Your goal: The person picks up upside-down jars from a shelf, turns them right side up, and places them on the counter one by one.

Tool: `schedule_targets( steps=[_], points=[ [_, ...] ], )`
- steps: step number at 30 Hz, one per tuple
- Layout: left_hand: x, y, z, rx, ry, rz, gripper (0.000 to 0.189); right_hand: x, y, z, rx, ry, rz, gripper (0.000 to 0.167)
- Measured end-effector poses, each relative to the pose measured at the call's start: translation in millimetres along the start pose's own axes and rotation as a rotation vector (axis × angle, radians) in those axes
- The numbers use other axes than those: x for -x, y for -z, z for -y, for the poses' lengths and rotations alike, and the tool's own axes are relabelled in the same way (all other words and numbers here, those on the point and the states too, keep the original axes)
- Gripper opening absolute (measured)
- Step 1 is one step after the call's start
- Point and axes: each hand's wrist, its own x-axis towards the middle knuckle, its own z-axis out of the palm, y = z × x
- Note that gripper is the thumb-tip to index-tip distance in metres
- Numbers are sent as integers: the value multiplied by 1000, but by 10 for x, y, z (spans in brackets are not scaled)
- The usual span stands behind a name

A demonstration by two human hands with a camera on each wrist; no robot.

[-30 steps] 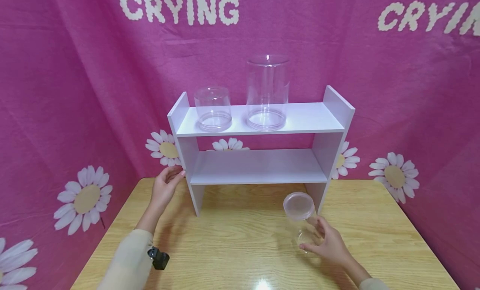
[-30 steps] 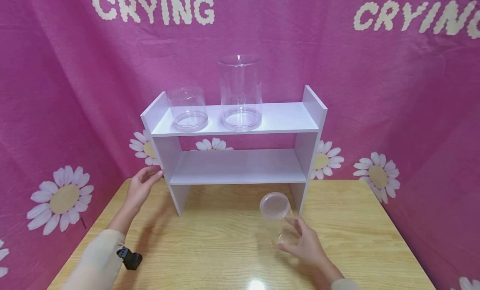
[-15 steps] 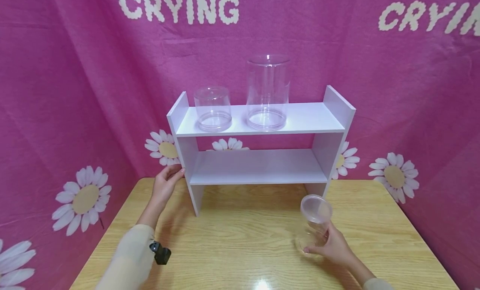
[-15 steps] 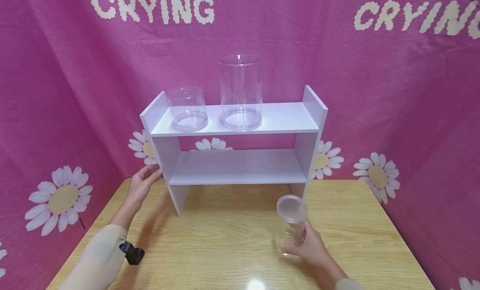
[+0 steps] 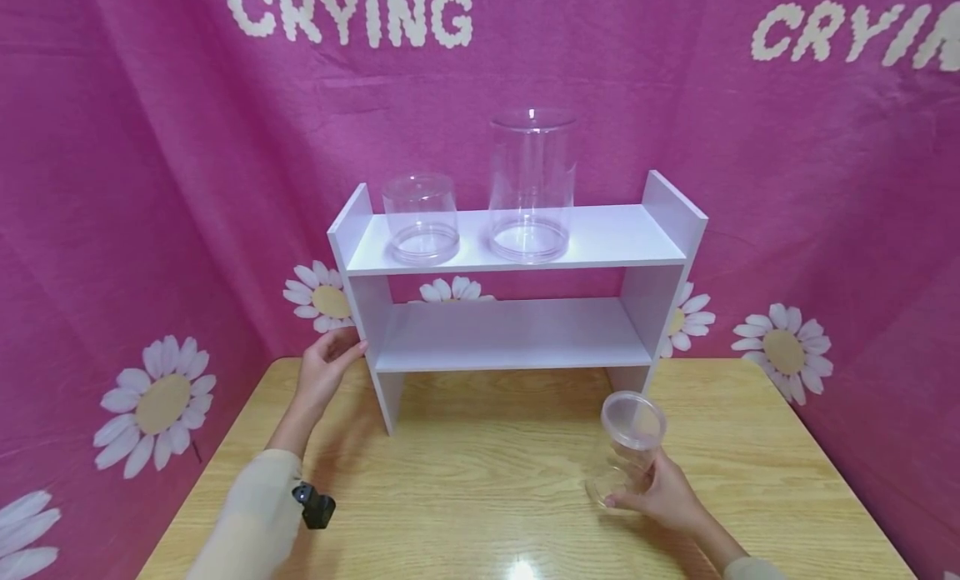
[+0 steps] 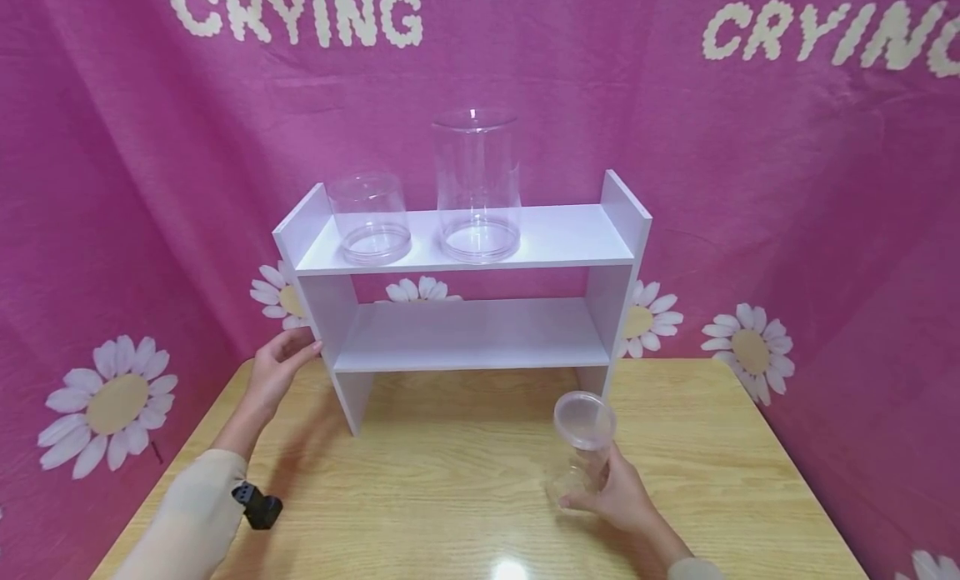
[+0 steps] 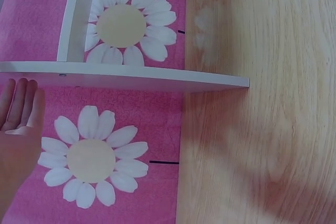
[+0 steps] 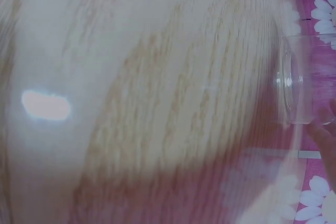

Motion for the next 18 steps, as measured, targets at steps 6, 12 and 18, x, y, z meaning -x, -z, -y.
schedule_targets(
  steps=[6,12,18],
  points=[
    [-18,3,-26,34,-31,-10,38,-2,18,33,75,-17,-1,81],
    [-35,-17,-21,209,18,-7,36,-3,46,133,310,-75,-36,83],
    [-37,-35,9,354,24,-26,29,-11,106,252,337,-64,-57,84]
  ],
)
